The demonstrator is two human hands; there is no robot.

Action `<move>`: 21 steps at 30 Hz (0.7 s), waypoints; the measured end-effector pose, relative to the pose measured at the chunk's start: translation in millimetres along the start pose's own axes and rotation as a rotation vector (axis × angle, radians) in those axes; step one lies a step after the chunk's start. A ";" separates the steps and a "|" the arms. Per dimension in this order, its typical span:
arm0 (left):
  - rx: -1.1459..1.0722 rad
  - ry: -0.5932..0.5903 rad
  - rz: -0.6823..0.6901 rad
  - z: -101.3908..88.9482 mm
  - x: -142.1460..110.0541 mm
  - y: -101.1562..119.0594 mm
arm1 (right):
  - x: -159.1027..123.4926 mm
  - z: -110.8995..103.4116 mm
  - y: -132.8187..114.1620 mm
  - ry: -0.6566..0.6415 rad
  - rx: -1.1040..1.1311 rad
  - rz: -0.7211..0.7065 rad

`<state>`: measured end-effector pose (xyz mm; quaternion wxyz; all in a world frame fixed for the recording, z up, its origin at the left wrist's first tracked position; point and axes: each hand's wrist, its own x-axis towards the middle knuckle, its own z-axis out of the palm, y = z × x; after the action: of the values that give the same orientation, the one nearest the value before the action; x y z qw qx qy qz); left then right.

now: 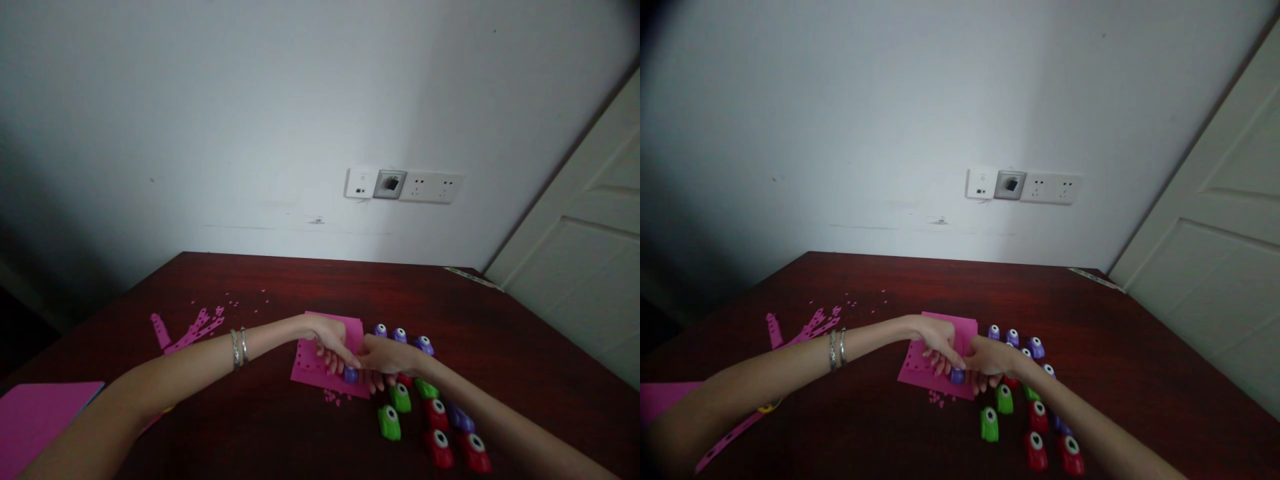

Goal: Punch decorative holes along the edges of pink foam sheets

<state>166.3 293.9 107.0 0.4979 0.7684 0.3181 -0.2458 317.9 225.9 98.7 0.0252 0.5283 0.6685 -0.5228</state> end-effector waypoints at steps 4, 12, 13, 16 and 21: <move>-0.061 -0.068 -0.023 -2.7 4.2 -1.7 | 2.1 -1.4 -1.6 -0.040 -0.019 0.013; -0.105 -0.205 -0.084 -6.9 20.0 -11.1 | 11.1 -7.5 -2.9 -0.132 -0.044 0.041; -0.110 -0.220 -0.077 -7.3 21.3 -12.4 | 11.0 -8.2 -4.2 -0.144 -0.046 0.050; -0.129 -0.233 -0.051 -7.8 23.8 -15.8 | 10.1 -9.8 -9.3 -0.170 -0.056 0.074; -0.146 -0.226 -0.049 -8.1 29.0 -19.8 | 13.7 -10.0 -13.3 -0.187 -0.075 0.105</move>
<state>171.9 314.4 77.9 0.5791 0.6895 0.2957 -0.3190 307.3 243.9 104.1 0.1345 0.5102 0.6539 -0.5422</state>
